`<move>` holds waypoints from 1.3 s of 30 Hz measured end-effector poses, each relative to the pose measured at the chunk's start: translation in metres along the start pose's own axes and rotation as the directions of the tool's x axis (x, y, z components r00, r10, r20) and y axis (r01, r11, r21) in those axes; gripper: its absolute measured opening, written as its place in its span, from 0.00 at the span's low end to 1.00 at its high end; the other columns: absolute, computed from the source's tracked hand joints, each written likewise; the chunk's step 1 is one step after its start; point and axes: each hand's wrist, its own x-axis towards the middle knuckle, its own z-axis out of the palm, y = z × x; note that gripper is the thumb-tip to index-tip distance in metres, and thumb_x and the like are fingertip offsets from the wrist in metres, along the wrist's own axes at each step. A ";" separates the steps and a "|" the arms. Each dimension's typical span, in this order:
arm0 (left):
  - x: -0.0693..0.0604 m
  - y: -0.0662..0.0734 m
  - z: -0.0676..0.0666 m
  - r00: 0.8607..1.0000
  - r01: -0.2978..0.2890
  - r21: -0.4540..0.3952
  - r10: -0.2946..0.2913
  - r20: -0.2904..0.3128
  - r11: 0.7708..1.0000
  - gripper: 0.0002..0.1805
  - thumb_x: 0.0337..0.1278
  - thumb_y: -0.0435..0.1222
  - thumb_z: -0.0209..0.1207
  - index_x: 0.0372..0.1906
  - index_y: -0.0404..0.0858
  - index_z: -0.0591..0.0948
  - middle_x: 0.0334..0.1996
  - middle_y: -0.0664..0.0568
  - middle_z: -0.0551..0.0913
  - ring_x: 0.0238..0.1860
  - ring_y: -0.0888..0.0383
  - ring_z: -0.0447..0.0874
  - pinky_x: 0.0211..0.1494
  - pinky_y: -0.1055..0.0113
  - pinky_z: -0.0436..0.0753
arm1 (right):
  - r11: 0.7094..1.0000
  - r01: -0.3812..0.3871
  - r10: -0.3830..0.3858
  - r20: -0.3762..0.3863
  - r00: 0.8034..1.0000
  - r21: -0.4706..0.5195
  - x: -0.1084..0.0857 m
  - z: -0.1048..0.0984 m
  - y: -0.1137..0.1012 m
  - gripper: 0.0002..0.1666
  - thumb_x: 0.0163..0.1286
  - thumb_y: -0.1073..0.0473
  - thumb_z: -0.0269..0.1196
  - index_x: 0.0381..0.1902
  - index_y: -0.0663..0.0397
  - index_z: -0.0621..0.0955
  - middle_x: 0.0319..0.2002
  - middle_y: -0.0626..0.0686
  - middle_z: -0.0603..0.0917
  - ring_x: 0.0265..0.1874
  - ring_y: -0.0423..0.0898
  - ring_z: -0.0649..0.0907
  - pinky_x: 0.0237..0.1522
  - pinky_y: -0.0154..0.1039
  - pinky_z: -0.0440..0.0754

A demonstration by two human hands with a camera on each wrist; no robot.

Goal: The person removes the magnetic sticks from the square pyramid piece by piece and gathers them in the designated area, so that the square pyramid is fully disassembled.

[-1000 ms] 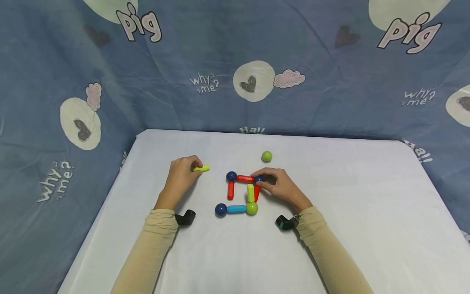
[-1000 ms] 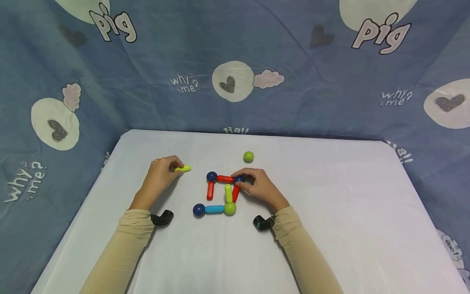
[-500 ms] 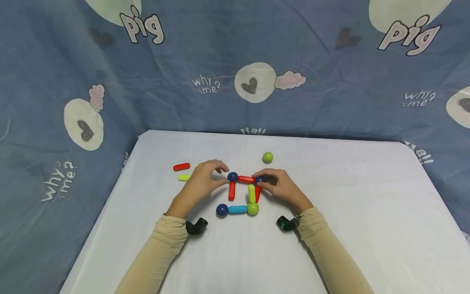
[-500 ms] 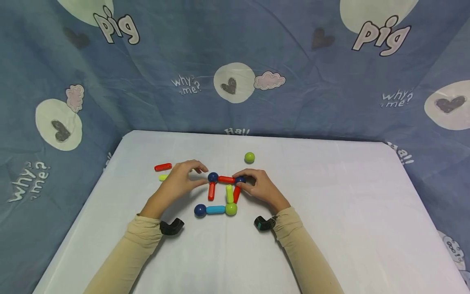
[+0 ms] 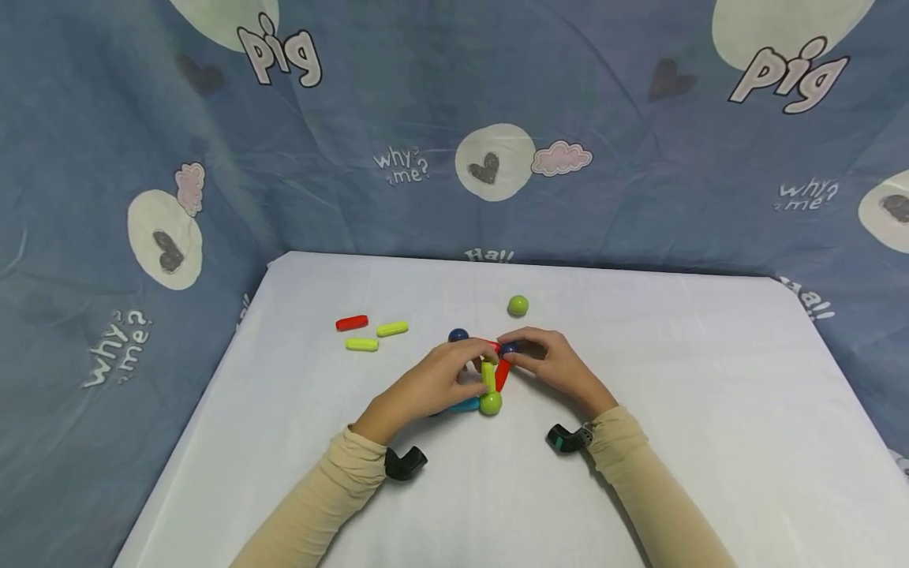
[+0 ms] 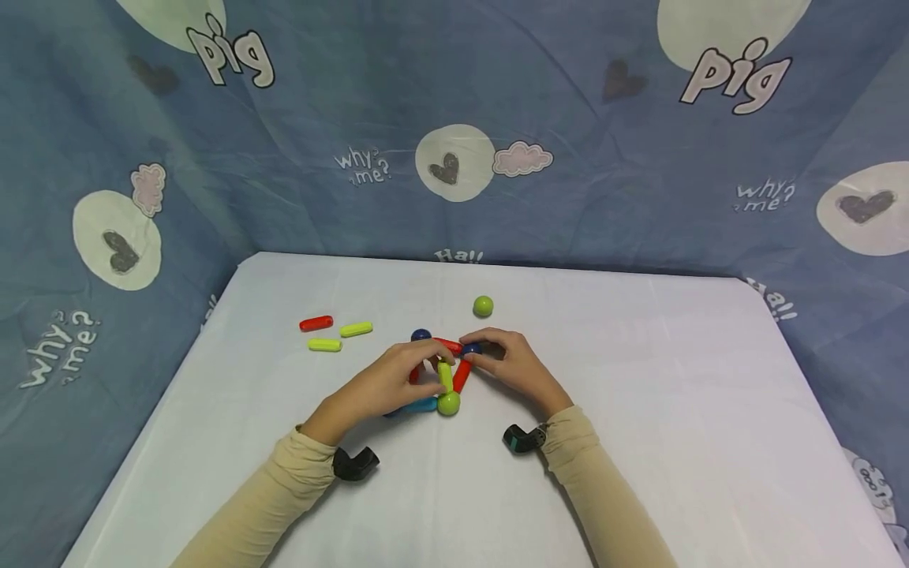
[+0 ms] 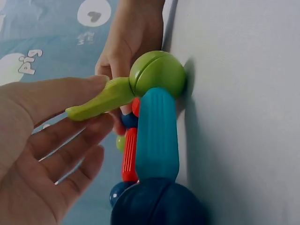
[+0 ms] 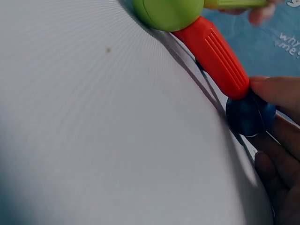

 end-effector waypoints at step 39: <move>-0.005 -0.005 -0.009 0.985 0.146 0.081 -0.153 0.082 0.986 0.09 0.59 0.39 0.73 0.44 0.45 0.89 0.38 0.61 0.89 0.41 0.62 0.80 0.51 0.62 0.79 | 0.982 0.155 -0.130 0.217 0.967 -0.103 -0.015 0.028 -0.024 0.20 0.56 0.45 0.80 0.44 0.42 0.89 0.36 0.40 0.88 0.17 0.32 0.75 0.24 0.29 0.76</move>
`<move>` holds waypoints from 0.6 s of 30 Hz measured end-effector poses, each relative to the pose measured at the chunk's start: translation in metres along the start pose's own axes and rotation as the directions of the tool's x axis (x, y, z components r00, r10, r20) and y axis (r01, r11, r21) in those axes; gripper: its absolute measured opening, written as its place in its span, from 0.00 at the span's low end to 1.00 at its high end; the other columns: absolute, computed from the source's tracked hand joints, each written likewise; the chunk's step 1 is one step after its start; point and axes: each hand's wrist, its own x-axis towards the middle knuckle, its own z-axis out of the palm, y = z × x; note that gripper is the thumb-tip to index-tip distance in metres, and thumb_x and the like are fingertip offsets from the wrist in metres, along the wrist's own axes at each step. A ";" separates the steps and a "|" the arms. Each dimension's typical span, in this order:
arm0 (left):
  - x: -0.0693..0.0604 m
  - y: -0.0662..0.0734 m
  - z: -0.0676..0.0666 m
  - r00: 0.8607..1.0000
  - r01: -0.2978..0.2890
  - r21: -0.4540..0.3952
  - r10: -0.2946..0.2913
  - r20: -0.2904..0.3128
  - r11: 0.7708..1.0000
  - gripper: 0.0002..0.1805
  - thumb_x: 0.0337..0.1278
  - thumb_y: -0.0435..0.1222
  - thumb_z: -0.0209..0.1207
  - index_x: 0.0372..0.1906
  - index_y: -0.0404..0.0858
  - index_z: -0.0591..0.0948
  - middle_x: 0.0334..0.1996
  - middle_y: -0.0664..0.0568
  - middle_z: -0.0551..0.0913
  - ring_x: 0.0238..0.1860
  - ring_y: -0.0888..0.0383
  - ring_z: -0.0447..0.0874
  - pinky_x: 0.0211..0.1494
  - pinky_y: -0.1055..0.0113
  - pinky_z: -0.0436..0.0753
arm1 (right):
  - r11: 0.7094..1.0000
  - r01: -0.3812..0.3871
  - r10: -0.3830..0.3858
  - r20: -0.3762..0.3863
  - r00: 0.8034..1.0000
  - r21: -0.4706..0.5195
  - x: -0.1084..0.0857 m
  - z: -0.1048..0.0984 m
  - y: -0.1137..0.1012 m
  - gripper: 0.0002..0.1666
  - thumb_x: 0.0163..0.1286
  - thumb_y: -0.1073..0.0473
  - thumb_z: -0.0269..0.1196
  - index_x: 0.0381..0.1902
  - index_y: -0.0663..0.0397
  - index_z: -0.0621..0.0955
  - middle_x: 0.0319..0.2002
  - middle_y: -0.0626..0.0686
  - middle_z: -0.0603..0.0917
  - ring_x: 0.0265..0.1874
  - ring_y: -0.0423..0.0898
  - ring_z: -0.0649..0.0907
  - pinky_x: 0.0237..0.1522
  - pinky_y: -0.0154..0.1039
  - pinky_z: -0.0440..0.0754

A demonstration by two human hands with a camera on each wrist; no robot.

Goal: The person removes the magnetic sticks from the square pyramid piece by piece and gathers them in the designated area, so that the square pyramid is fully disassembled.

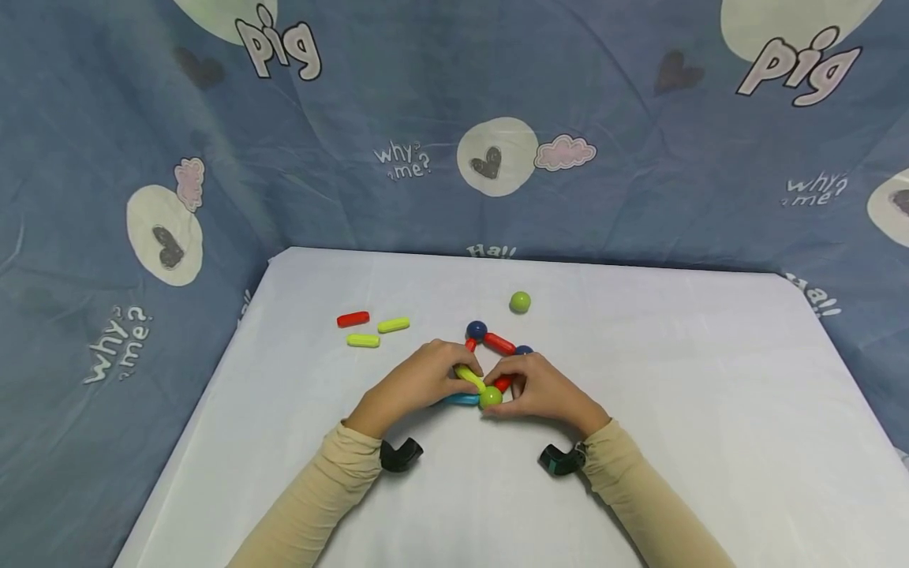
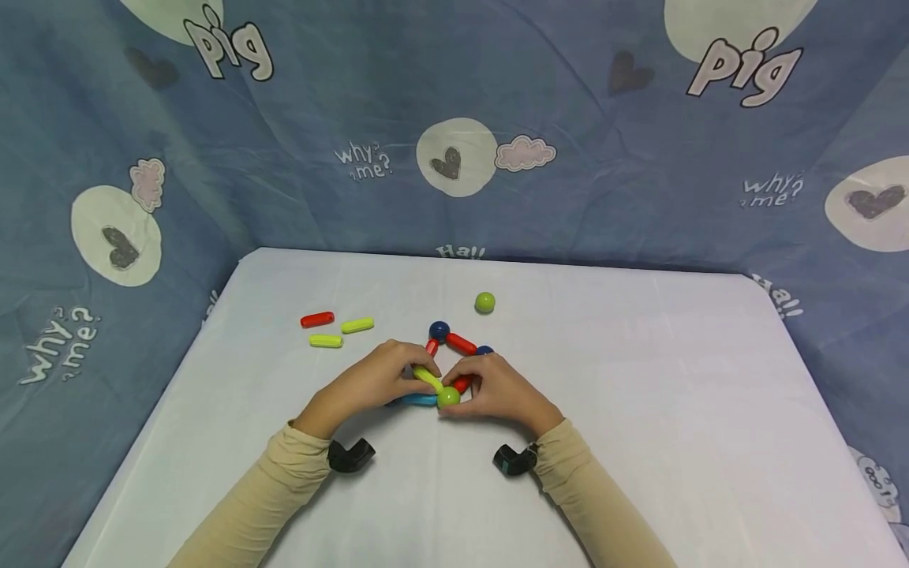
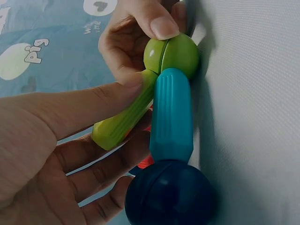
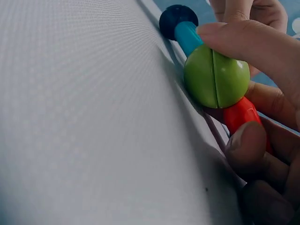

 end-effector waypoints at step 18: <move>0.001 -0.003 -0.002 1.000 -0.016 0.011 0.015 0.013 1.000 0.08 0.59 0.40 0.73 0.42 0.46 0.90 0.39 0.60 0.89 0.43 0.62 0.83 0.53 0.61 0.81 | 0.997 -0.030 0.028 0.028 0.999 0.069 0.001 0.000 0.003 0.18 0.57 0.46 0.79 0.43 0.43 0.89 0.34 0.42 0.88 0.17 0.35 0.75 0.23 0.29 0.75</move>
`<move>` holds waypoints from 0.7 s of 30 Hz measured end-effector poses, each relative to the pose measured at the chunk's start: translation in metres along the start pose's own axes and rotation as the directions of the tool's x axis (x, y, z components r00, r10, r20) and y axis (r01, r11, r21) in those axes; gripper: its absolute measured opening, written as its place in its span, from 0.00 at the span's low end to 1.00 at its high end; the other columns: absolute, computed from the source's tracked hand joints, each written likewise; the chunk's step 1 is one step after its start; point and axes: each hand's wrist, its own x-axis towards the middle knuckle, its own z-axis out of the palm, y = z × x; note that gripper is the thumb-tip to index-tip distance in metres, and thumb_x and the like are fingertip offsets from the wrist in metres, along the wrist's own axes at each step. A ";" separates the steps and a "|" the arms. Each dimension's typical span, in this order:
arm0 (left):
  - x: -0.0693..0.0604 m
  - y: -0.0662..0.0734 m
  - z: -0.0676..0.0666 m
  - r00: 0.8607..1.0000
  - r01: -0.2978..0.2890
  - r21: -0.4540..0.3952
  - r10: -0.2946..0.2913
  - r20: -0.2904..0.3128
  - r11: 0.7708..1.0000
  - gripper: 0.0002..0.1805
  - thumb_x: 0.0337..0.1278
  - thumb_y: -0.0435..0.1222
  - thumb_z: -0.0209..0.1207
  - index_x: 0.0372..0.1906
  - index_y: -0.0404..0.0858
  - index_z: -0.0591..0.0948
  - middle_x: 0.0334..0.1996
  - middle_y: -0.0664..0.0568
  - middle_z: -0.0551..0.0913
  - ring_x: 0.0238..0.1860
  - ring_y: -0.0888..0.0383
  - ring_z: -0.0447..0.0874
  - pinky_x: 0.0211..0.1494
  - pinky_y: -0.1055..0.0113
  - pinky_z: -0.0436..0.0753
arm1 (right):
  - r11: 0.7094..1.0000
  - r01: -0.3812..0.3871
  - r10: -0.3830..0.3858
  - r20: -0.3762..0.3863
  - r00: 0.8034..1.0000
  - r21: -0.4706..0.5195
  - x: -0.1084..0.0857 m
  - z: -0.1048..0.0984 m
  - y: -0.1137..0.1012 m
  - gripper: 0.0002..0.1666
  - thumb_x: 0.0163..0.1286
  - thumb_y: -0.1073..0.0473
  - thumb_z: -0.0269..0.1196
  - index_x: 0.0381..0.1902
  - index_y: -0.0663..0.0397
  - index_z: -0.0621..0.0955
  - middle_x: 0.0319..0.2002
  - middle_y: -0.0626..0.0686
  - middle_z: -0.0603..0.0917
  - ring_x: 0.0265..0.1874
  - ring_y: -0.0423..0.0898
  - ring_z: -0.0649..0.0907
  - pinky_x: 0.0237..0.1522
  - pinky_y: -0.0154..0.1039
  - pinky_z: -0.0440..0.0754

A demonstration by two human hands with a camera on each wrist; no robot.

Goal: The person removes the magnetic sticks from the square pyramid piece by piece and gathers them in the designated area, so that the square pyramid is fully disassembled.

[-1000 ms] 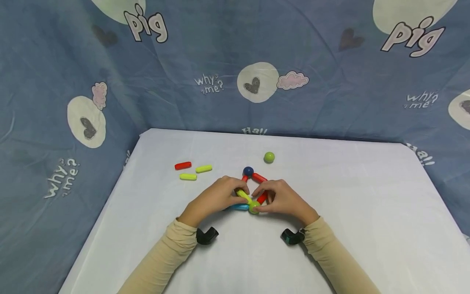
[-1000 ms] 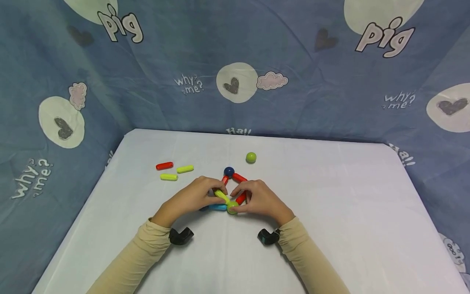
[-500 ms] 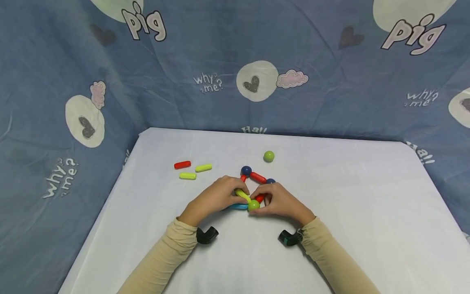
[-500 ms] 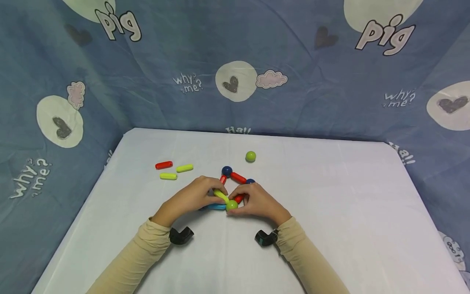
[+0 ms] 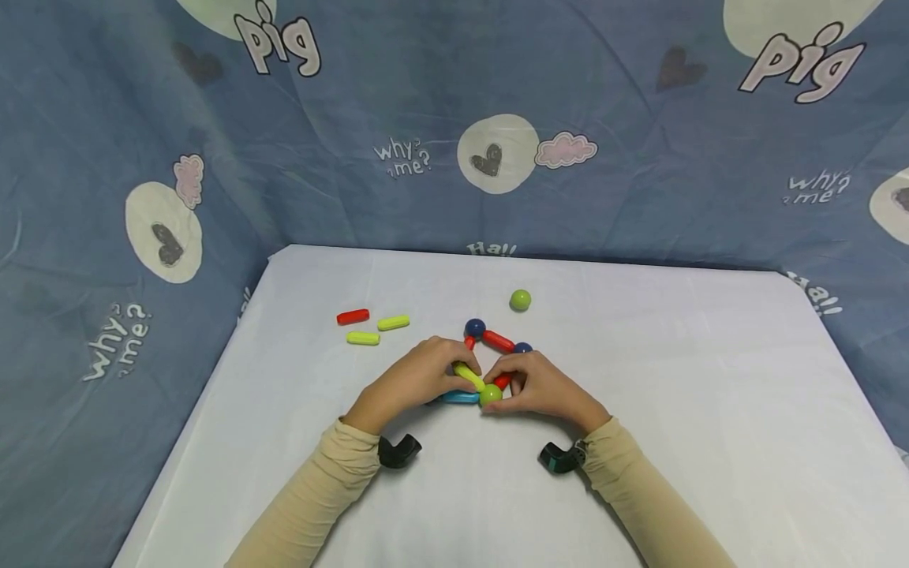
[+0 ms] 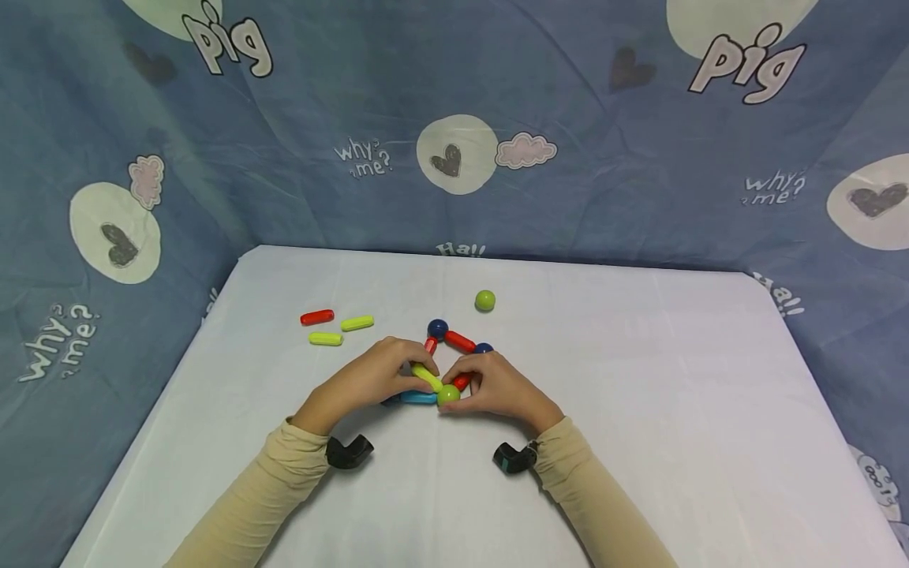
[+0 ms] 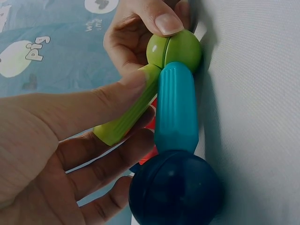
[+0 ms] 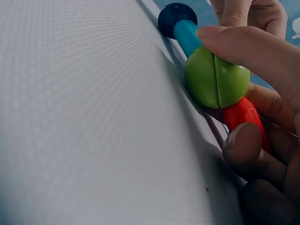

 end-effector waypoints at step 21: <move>-0.014 -0.014 -0.037 0.946 0.054 -0.022 -0.058 -0.318 0.998 0.10 0.55 0.34 0.75 0.42 0.43 0.87 0.41 0.54 0.89 0.44 0.56 0.85 0.51 0.57 0.84 | 0.997 -0.067 0.065 0.040 0.997 0.041 0.002 -0.001 -0.002 0.18 0.57 0.46 0.80 0.43 0.40 0.89 0.32 0.42 0.86 0.20 0.37 0.76 0.25 0.29 0.75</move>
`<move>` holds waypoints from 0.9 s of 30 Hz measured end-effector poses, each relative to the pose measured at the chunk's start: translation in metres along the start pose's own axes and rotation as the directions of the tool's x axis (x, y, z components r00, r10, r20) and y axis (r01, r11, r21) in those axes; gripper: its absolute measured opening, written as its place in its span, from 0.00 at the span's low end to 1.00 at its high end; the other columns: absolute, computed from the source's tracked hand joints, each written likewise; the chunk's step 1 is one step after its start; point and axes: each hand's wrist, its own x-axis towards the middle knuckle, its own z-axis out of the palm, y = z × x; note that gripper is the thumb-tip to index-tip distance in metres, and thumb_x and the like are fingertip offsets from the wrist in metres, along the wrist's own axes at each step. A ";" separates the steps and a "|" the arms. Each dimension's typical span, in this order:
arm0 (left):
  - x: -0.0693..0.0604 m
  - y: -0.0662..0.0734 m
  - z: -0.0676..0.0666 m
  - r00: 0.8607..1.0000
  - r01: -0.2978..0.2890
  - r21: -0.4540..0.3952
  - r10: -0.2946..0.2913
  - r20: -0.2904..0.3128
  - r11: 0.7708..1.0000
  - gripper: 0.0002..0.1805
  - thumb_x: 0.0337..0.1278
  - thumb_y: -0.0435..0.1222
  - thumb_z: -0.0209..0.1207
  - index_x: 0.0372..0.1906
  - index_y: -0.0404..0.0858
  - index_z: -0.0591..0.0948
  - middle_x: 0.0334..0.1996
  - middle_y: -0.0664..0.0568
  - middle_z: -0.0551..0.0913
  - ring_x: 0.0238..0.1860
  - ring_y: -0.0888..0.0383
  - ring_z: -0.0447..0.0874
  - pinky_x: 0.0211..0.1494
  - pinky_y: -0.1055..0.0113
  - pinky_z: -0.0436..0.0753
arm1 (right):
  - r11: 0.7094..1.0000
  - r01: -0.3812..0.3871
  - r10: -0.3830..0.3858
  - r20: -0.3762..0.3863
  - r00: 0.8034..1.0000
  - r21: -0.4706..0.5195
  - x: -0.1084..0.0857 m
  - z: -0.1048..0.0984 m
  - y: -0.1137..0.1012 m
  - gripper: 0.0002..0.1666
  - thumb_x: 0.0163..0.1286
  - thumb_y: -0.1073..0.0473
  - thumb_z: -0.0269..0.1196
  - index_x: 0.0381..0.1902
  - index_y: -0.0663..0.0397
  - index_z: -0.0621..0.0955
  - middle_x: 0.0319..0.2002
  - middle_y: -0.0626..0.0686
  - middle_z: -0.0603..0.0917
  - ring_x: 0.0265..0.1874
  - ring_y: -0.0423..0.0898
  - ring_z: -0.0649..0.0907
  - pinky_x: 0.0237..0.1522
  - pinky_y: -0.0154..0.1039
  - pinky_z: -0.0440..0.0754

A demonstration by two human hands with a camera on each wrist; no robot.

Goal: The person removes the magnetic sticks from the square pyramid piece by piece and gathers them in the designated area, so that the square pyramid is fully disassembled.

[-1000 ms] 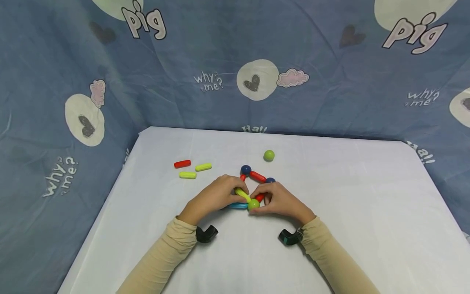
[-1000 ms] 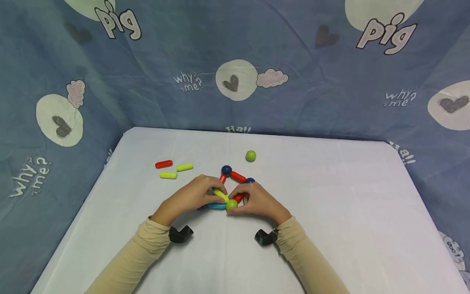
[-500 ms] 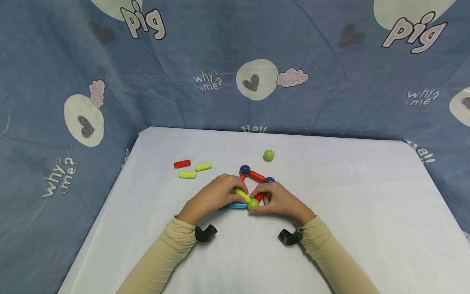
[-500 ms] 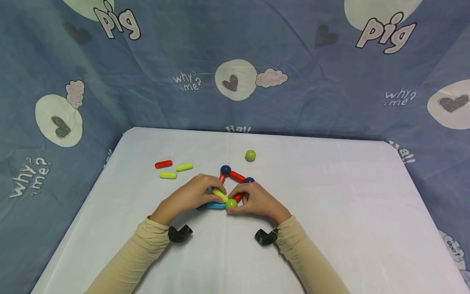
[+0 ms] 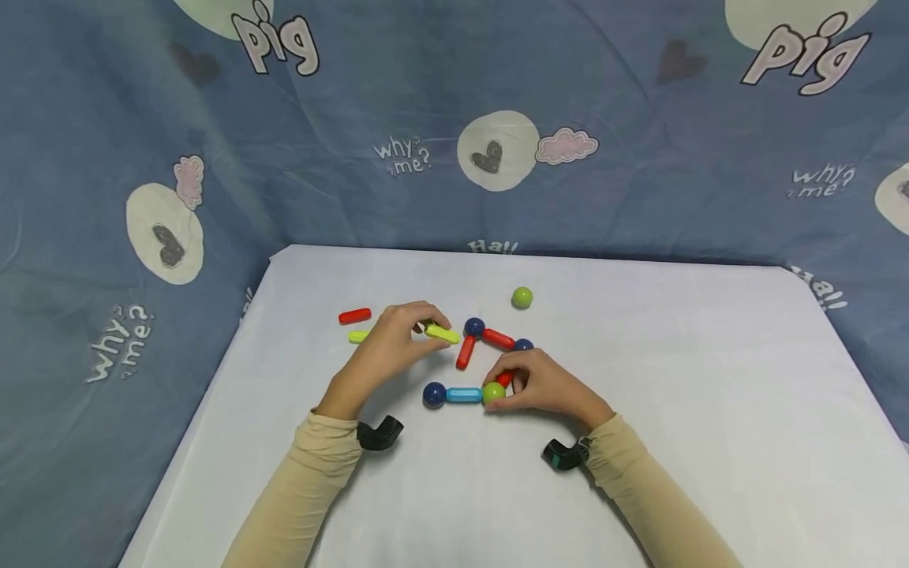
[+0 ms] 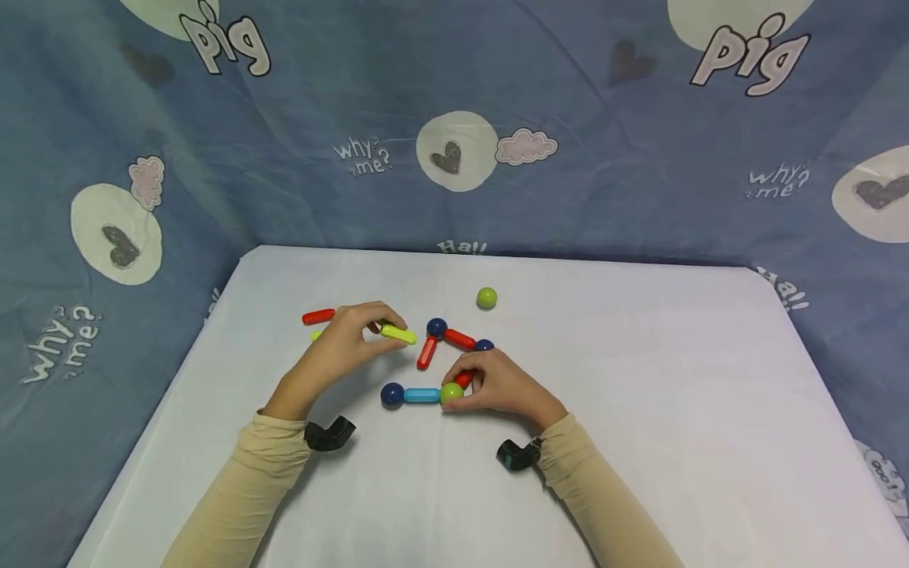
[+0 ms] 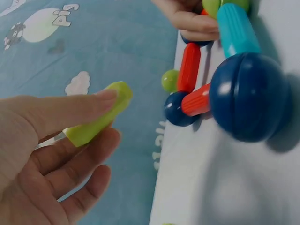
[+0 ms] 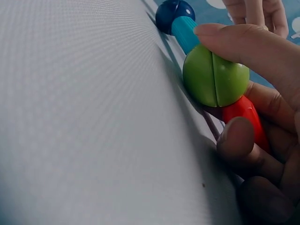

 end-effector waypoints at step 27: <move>-0.028 -0.046 -0.035 0.994 0.112 0.069 -0.111 -0.007 0.991 0.15 0.54 0.32 0.74 0.48 0.39 0.89 0.43 0.49 0.91 0.44 0.52 0.86 0.52 0.51 0.83 | 1.000 -0.015 0.015 -0.005 1.000 0.025 -0.003 0.000 0.000 0.17 0.57 0.46 0.80 0.44 0.38 0.88 0.34 0.41 0.86 0.20 0.37 0.76 0.26 0.30 0.76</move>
